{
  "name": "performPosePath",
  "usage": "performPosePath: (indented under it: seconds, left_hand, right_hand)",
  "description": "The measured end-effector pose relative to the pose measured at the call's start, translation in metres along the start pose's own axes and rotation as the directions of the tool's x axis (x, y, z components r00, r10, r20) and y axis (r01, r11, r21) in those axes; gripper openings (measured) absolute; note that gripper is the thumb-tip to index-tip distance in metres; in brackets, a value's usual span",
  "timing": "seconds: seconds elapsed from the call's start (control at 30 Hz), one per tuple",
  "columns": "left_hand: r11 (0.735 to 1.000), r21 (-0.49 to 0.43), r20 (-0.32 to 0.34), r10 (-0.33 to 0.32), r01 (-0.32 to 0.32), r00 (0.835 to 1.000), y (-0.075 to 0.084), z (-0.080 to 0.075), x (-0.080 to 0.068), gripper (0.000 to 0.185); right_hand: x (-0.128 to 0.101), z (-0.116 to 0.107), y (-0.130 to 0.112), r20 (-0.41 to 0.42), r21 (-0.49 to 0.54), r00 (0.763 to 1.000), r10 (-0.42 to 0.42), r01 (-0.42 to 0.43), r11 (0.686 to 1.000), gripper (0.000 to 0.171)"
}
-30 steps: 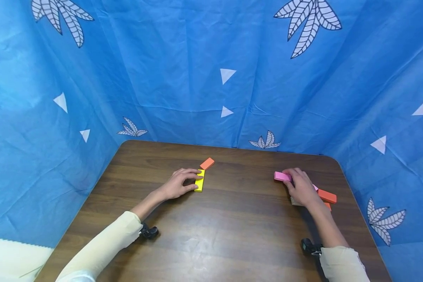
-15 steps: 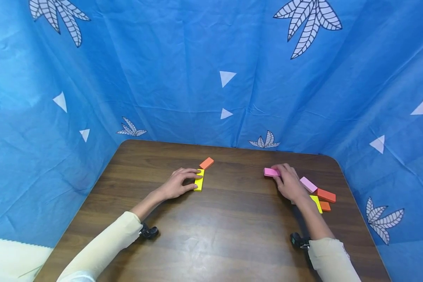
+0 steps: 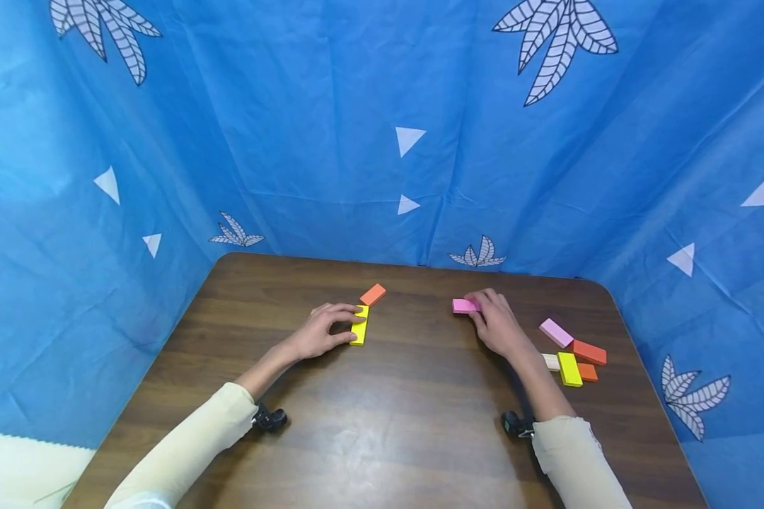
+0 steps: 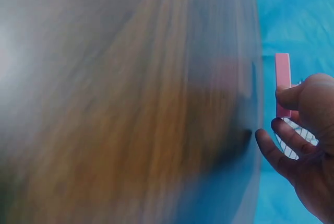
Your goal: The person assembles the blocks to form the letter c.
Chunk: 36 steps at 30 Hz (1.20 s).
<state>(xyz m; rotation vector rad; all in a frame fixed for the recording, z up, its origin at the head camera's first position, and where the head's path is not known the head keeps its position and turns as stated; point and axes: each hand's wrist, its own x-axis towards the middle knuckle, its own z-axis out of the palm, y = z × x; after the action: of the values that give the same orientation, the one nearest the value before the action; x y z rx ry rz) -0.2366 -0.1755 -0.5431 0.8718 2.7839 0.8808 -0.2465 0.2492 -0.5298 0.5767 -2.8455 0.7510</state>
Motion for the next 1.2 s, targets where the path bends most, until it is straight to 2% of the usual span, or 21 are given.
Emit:
performPosePath:
  seconds: [0.33,0.57,0.73,0.97,1.2]
  left_hand:
    - [1.000,0.005,0.010,0.011,-0.011,1.000,-0.003,-0.004,-0.001,0.041]
    - [1.000,-0.004,0.000,0.008,-0.008,1.000,-0.002,-0.005,-0.004,0.041]
    - [1.000,-0.021,0.008,0.019,-0.019,1.000,-0.001,-0.004,-0.006,0.041]
    - [0.999,-0.033,-0.024,0.010,-0.011,1.000,-0.003,-0.001,-0.006,0.041]
    - [0.999,-0.034,-0.003,0.010,-0.010,1.000,0.000,0.000,-0.002,0.041]
  right_hand:
    - [0.030,0.016,-0.015,0.010,0.023,1.000,-0.022,0.022,1.000,0.029]
    - [0.040,0.024,-0.024,0.038,0.044,0.999,0.000,-0.001,0.999,0.031]
    - [0.044,0.025,-0.026,0.047,0.050,0.999,0.005,-0.008,0.999,0.031]
    - [0.059,0.029,-0.025,0.044,0.048,0.999,-0.023,0.021,0.999,0.030]
    - [0.073,0.036,-0.027,0.054,0.071,0.999,-0.001,-0.003,0.997,0.030]
